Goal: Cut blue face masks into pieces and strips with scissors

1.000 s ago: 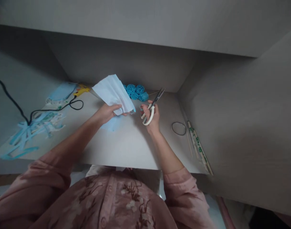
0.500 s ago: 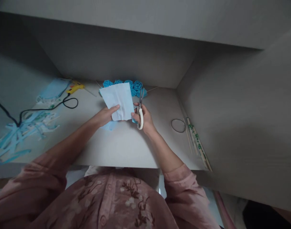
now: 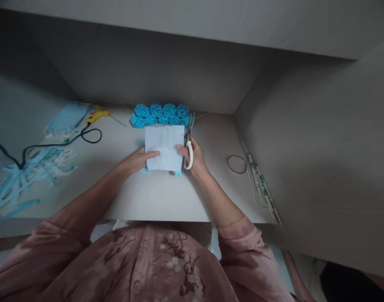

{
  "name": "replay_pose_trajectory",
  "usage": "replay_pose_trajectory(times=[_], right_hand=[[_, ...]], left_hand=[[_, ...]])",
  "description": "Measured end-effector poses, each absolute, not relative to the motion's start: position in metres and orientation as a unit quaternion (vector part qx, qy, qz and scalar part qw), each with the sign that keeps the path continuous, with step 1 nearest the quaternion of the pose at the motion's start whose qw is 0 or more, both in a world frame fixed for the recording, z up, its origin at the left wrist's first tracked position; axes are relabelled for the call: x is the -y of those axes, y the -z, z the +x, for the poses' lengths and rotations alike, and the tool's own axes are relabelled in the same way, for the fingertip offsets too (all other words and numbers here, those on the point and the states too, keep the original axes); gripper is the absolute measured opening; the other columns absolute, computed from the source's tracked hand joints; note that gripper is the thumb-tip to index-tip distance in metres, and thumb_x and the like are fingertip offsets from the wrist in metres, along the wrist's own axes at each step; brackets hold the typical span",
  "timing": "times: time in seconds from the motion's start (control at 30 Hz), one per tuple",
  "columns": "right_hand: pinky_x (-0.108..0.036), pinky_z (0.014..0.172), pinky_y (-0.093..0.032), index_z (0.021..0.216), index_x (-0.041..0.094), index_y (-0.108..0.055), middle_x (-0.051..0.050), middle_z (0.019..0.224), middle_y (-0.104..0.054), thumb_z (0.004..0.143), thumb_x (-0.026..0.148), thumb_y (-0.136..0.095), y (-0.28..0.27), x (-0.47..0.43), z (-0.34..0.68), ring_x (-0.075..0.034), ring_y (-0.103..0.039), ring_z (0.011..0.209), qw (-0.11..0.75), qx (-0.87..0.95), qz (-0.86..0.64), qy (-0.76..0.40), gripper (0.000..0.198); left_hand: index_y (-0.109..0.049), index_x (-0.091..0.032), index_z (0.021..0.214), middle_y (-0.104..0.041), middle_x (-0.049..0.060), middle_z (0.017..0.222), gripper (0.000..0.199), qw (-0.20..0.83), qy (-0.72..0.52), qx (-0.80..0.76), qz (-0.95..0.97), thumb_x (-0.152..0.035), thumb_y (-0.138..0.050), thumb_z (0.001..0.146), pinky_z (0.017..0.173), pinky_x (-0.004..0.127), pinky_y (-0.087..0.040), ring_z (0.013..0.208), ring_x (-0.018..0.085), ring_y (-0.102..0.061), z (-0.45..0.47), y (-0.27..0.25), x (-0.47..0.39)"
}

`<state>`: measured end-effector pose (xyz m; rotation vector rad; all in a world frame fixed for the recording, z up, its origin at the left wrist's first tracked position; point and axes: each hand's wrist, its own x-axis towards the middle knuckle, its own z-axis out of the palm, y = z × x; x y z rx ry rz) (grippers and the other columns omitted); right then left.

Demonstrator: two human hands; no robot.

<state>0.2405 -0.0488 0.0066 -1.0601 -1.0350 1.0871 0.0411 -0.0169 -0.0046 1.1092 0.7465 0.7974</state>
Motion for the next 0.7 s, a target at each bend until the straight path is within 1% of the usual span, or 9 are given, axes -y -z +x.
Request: replay_pose_trajectory(times=[0.1,0.2,0.3,0.4,0.47,0.53,0.63,0.7], right_hand=[[-0.031,0.066,-0.045,0.098,0.024,-0.059,0.001,0.081,-0.058,0.061,0.042,-0.080,-0.007,0.049,0.242,-0.015,-0.052,0.070,0.604,0.452,-0.476,-0.452,0.047],[-0.028,0.060,-0.040,0.094,0.023,-0.059,0.003,0.071,-0.051,0.060,0.042,-0.080,-0.007,0.050,0.242,-0.012,-0.044,0.062,0.592,0.457,-0.490,-0.448,0.044],[-0.027,0.057,-0.038,0.092,0.022,-0.060,0.004,0.069,-0.047,0.060,0.042,-0.081,-0.007,0.051,0.240,-0.011,-0.042,0.060,0.586,0.460,-0.482,-0.462,0.044],[-0.027,0.058,-0.038,0.101,0.023,-0.060,0.004,0.071,-0.049,0.061,0.044,-0.080,-0.006,0.050,0.239,-0.011,-0.044,0.062,0.579,0.461,-0.480,-0.470,0.049],[-0.027,0.059,-0.039,0.107,0.023,-0.059,0.003,0.074,-0.050,0.061,0.045,-0.080,-0.006,0.049,0.239,-0.012,-0.046,0.064,0.578,0.462,-0.478,-0.474,0.054],[-0.028,0.060,-0.040,0.109,0.024,-0.059,0.002,0.078,-0.052,0.062,0.044,-0.080,-0.005,0.049,0.240,-0.012,-0.048,0.066,0.582,0.462,-0.470,-0.477,0.056],[-0.027,0.062,-0.041,0.107,0.025,-0.059,0.002,0.080,-0.054,0.062,0.039,-0.080,-0.005,0.049,0.241,-0.012,-0.048,0.067,0.594,0.453,-0.461,-0.479,0.052],[-0.027,0.062,-0.041,0.105,0.026,-0.059,0.003,0.079,-0.053,0.064,0.037,-0.078,-0.004,0.048,0.242,-0.012,-0.048,0.067,0.601,0.445,-0.461,-0.477,0.046]], left_hand=[[-0.066,-0.014,0.111,-0.070,0.014,0.111,0.051,0.705,-0.364,-0.331,0.510,-0.046,-0.074,0.072,0.088,0.040,-0.049,0.105,0.031,-0.064,0.042,0.004,0.016],[-0.066,-0.013,0.106,-0.071,0.011,0.098,0.049,0.691,-0.398,-0.331,0.504,-0.052,-0.068,0.076,0.079,0.035,-0.050,0.092,0.026,-0.066,0.042,0.000,0.015],[-0.066,-0.012,0.097,-0.069,0.007,0.082,0.049,0.662,-0.429,-0.355,0.502,-0.056,-0.068,0.073,0.067,0.030,-0.048,0.077,0.021,-0.064,0.043,-0.004,0.014],[-0.066,-0.012,0.085,-0.064,0.002,0.069,0.045,0.647,-0.431,-0.375,0.505,-0.055,-0.070,0.070,0.062,0.027,-0.045,0.064,0.015,-0.058,0.043,-0.006,0.014],[-0.065,-0.012,0.080,-0.061,0.001,0.065,0.044,0.648,-0.420,-0.378,0.510,-0.054,-0.071,0.069,0.061,0.027,-0.045,0.061,0.014,-0.055,0.044,-0.006,0.015],[-0.065,-0.012,0.078,-0.061,0.001,0.066,0.044,0.651,-0.405,-0.378,0.519,-0.054,-0.072,0.068,0.062,0.028,-0.045,0.062,0.014,-0.055,0.044,-0.005,0.016],[-0.067,-0.012,0.081,-0.065,0.002,0.069,0.041,0.651,-0.405,-0.378,0.519,-0.051,-0.071,0.068,0.065,0.029,-0.046,0.064,0.016,-0.057,0.044,-0.003,0.015],[-0.067,-0.013,0.082,-0.066,0.003,0.070,0.037,0.646,-0.432,-0.382,0.501,-0.048,-0.070,0.070,0.066,0.029,-0.046,0.067,0.017,-0.060,0.043,-0.001,0.012]])
